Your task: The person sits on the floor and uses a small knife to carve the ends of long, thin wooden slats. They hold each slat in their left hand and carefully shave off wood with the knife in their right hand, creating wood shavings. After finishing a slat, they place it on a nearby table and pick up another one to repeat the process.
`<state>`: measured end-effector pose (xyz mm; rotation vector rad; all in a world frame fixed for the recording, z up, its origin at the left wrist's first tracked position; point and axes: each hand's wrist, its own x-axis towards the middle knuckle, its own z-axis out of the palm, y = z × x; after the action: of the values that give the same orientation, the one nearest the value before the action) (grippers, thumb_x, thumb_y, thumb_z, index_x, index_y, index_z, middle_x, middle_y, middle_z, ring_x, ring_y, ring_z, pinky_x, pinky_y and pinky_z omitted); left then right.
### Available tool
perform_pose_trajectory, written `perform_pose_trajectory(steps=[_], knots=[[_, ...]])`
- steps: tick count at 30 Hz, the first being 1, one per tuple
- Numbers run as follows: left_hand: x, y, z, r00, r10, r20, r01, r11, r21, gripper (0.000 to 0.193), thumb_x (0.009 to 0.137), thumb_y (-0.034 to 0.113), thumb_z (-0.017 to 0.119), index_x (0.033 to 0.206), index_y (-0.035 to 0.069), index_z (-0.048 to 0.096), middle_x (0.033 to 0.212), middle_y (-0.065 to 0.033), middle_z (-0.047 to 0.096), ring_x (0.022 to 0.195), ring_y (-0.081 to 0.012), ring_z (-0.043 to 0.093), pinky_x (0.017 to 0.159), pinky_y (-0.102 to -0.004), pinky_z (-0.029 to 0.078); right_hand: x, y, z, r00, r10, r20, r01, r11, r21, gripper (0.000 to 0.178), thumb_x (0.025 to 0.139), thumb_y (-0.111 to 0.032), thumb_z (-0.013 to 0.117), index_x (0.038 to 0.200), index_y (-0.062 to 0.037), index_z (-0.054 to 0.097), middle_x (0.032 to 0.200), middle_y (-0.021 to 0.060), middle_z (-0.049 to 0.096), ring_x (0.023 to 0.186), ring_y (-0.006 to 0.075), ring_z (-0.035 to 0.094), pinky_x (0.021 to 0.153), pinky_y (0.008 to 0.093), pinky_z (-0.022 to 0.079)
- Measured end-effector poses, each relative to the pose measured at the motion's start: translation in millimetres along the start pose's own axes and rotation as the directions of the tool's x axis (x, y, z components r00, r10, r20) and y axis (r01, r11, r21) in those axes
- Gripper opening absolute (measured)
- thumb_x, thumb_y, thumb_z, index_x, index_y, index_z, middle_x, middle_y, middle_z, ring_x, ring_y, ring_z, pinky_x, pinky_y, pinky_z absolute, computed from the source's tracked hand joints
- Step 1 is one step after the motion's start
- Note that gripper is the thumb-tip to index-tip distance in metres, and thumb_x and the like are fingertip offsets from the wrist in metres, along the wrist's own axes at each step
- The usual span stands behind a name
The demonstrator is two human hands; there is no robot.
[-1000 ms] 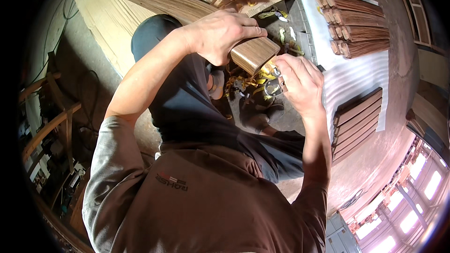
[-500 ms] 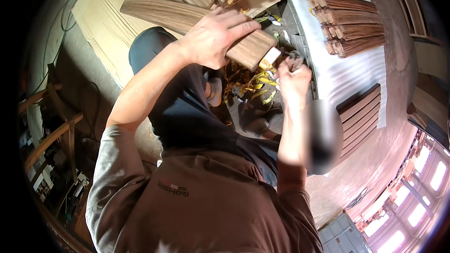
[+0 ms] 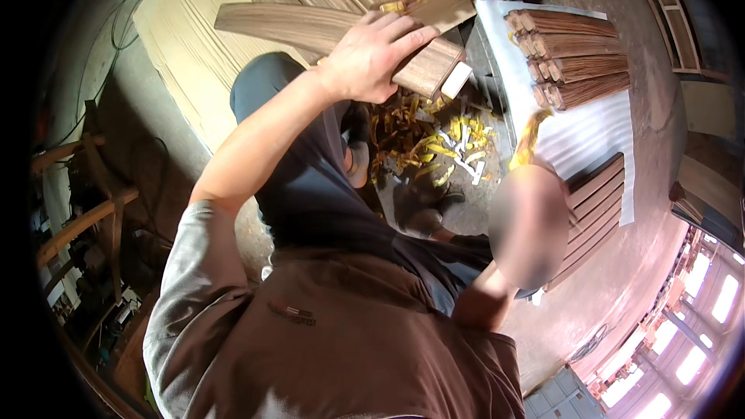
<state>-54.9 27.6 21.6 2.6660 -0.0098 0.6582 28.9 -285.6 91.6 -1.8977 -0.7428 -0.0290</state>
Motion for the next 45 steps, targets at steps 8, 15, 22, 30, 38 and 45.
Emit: perform_pose_trajectory(steps=[8, 15, 22, 30, 38, 45], knots=[[-5.7, 5.6, -15.9, 0.994, -0.042, 0.101, 0.041, 0.999, 0.020, 0.083, 0.058, 0.012, 0.076, 0.138, 0.008, 0.053, 0.123, -0.0149, 0.060, 0.118, -0.0330, 0.058, 0.102, -0.0475, 0.045, 8.1, 49.8, 52.6, 0.754, 0.483, 0.445, -0.656, 0.590, 0.470, 0.064, 0.094, -0.029, 0.072, 0.144, 0.0027, 0.047, 0.113, 0.0170, 0.071, 0.063, 0.0082, 0.056, 0.052, 0.0190, 0.044], [-8.2, 3.2, -23.4, 0.992, 0.034, 0.121, -0.029, 0.999, -0.044, 0.089, 0.059, 0.014, 0.076, 0.143, 0.009, 0.049, 0.127, -0.0156, 0.057, 0.119, -0.0353, 0.055, 0.102, -0.0475, 0.044, 36.4, -11.6, 131.4, 0.794, 0.513, 0.328, -0.608, 0.687, 0.397, 0.029, 0.089, -0.020, 0.076, 0.109, -0.0019, 0.066, 0.077, 0.0015, 0.063, 0.056, 0.0087, 0.055, 0.045, 0.0231, 0.038], [-81.9, -129.0, -75.6, 0.905, -0.366, 0.218, 0.363, 0.930, 0.055, 0.092, 0.061, 0.012, 0.086, 0.143, 0.005, 0.045, 0.129, -0.0220, 0.060, 0.121, -0.0430, 0.056, 0.102, -0.0460, 0.048, 69.9, -33.4, 149.7, 0.911, 0.325, 0.255, -0.403, 0.836, 0.373, 0.039, 0.074, -0.031, 0.083, 0.095, 0.0006, 0.073, 0.080, 0.0081, 0.072, 0.070, 0.0173, 0.067, 0.068, 0.0321, 0.055], [26.3, -98.5, -170.3, 0.926, -0.251, -0.282, 0.260, 0.966, -0.004, 0.095, 0.066, 0.027, 0.086, 0.146, 0.003, 0.041, 0.126, -0.0152, 0.061, 0.117, -0.0295, 0.059, 0.103, -0.0468, 0.047, 109.5, -45.7, 99.5, 0.960, 0.210, 0.184, -0.278, 0.789, 0.548, 0.045, 0.100, -0.041, 0.062, 0.088, 0.0013, 0.071, 0.068, 0.0070, 0.067, 0.051, 0.0095, 0.059, 0.048, 0.0278, 0.051], [180.2, -13.1, -233.0, 0.788, -0.554, -0.267, 0.253, 0.688, -0.681, 0.053, 0.078, 0.027, 0.084, 0.117, -0.001, 0.061, 0.105, -0.0124, 0.065, 0.092, -0.0254, 0.065, 0.088, -0.0437, 0.055, 18.9, 39.1, 68.9, 0.964, 0.137, 0.226, -0.154, 0.986, 0.057, 0.055, 0.084, -0.061, 0.072, 0.106, -0.0106, 0.074, 0.080, 0.0098, 0.072, 0.073, 0.0223, 0.071, 0.062, 0.0358, 0.057], [210.3, 59.9, -80.4, 0.610, -0.786, 0.101, 0.511, 0.293, -0.808, 0.090, 0.072, 0.039, 0.089, 0.141, -0.002, 0.048, 0.137, -0.0163, 0.051, 0.130, -0.0303, 0.047, 0.119, -0.0481, 0.030, 8.3, -14.4, 19.4, 0.992, -0.109, 0.065, 0.127, 0.904, -0.409, 0.086, 0.072, -0.045, 0.081, 0.141, -0.0040, 0.051, 0.093, 0.0163, 0.068, 0.097, 0.0382, 0.063, 0.078, 0.0451, 0.057]])
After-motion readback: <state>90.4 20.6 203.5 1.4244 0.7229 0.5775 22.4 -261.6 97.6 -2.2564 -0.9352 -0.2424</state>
